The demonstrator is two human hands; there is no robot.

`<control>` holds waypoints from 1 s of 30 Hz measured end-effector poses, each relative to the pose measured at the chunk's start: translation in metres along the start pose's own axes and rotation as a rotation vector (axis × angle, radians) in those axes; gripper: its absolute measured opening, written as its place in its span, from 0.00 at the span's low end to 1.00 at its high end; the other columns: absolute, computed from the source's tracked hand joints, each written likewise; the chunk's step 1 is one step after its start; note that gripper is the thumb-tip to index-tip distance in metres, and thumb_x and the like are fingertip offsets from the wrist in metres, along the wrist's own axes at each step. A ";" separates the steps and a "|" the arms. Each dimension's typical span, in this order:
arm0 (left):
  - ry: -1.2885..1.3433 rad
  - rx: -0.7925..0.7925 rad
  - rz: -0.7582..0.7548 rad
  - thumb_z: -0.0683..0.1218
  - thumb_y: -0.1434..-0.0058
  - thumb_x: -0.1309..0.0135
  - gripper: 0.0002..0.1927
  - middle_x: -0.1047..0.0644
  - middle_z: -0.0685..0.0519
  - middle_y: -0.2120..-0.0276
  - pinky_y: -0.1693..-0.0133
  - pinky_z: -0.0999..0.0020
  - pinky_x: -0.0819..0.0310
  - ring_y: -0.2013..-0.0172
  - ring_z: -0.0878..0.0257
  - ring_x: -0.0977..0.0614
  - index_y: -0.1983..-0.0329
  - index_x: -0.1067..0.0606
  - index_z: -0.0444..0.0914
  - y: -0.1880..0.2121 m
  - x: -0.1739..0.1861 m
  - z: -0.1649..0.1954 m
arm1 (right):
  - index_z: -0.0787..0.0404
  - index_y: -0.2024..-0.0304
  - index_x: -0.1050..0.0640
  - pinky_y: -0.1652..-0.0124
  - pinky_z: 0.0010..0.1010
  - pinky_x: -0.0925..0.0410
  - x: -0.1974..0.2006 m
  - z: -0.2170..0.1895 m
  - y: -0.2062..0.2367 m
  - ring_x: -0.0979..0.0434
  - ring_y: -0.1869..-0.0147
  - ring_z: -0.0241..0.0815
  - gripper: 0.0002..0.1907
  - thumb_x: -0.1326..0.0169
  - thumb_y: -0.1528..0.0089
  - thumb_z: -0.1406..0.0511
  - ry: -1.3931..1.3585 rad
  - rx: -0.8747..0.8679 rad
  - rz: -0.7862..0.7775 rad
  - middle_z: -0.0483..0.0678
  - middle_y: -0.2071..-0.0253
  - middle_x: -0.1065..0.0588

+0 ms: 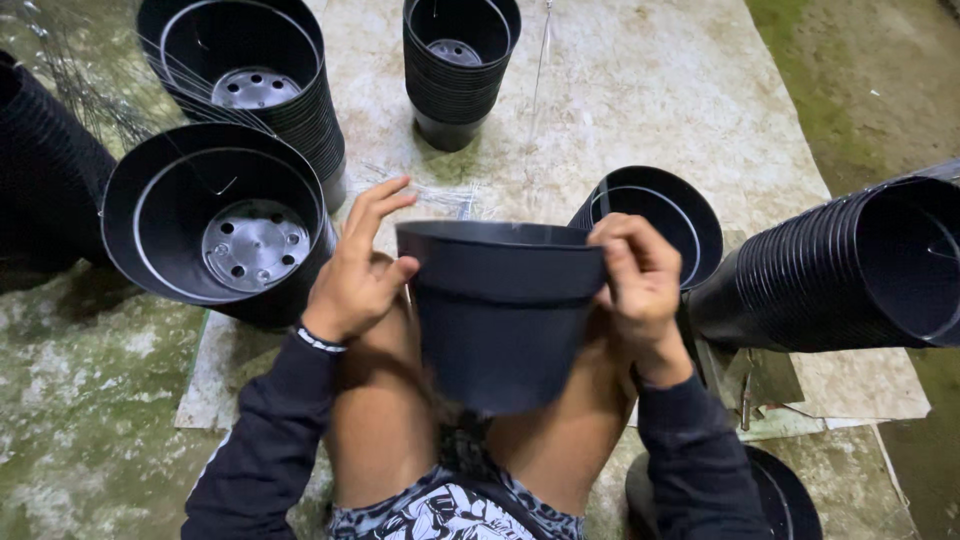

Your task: The person sits on the floor and repeatedly bends metal wires into hooks, then inserts them into the rim of black plastic plant pots to create hanging loops. The person uses pliers to cut the wires and secures the hooks by hand.

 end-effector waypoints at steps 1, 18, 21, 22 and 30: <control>0.057 -0.030 -0.020 0.59 0.33 0.47 0.28 0.30 0.39 0.39 0.37 0.55 0.40 0.36 0.41 0.30 0.43 0.29 0.33 0.003 0.003 -0.001 | 0.64 0.63 0.29 0.52 0.29 0.37 0.004 0.000 0.001 0.33 0.60 0.36 0.10 0.51 0.26 0.67 -0.146 0.066 -0.011 0.44 0.67 0.31; -0.269 -0.278 -0.116 0.52 0.44 0.31 0.17 0.26 0.54 0.69 0.52 0.58 0.39 0.63 0.56 0.24 0.63 0.23 0.38 0.003 -0.061 0.074 | 0.66 0.56 0.23 0.48 0.44 0.33 -0.056 -0.089 0.016 0.22 0.52 0.51 0.25 0.32 0.49 0.58 0.822 0.382 -0.533 0.53 0.59 0.23; -0.252 -0.248 -0.136 0.51 0.44 0.31 0.16 0.25 0.53 0.69 0.54 0.59 0.40 0.63 0.56 0.24 0.63 0.23 0.38 0.007 -0.069 0.075 | 0.65 0.59 0.23 0.57 0.39 0.32 -0.067 -0.066 0.023 0.23 0.57 0.52 0.23 0.31 0.49 0.59 0.839 0.269 -0.558 0.52 0.62 0.24; -0.244 -0.233 -0.145 0.51 0.44 0.31 0.16 0.25 0.53 0.69 0.54 0.60 0.40 0.63 0.56 0.24 0.63 0.23 0.38 0.007 -0.070 0.074 | 0.64 0.60 0.24 0.57 0.39 0.32 -0.068 -0.062 0.025 0.24 0.58 0.51 0.22 0.31 0.47 0.59 0.839 0.261 -0.569 0.52 0.63 0.24; -0.102 -0.056 0.075 0.42 0.34 0.39 0.09 0.23 0.47 0.54 0.46 0.60 0.28 0.50 0.48 0.21 0.53 0.24 0.37 -0.033 -0.025 0.031 | 0.67 0.50 0.24 0.40 0.49 0.33 -0.064 -0.116 0.017 0.22 0.41 0.54 0.21 0.37 0.41 0.62 0.712 0.462 -0.422 0.55 0.48 0.23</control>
Point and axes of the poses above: each hand's wrist, its own y-axis away from the middle knuckle, its own x-axis out of the back of the hand, z = x × y, the point moved 7 cm from there along -y, towards the middle knuckle
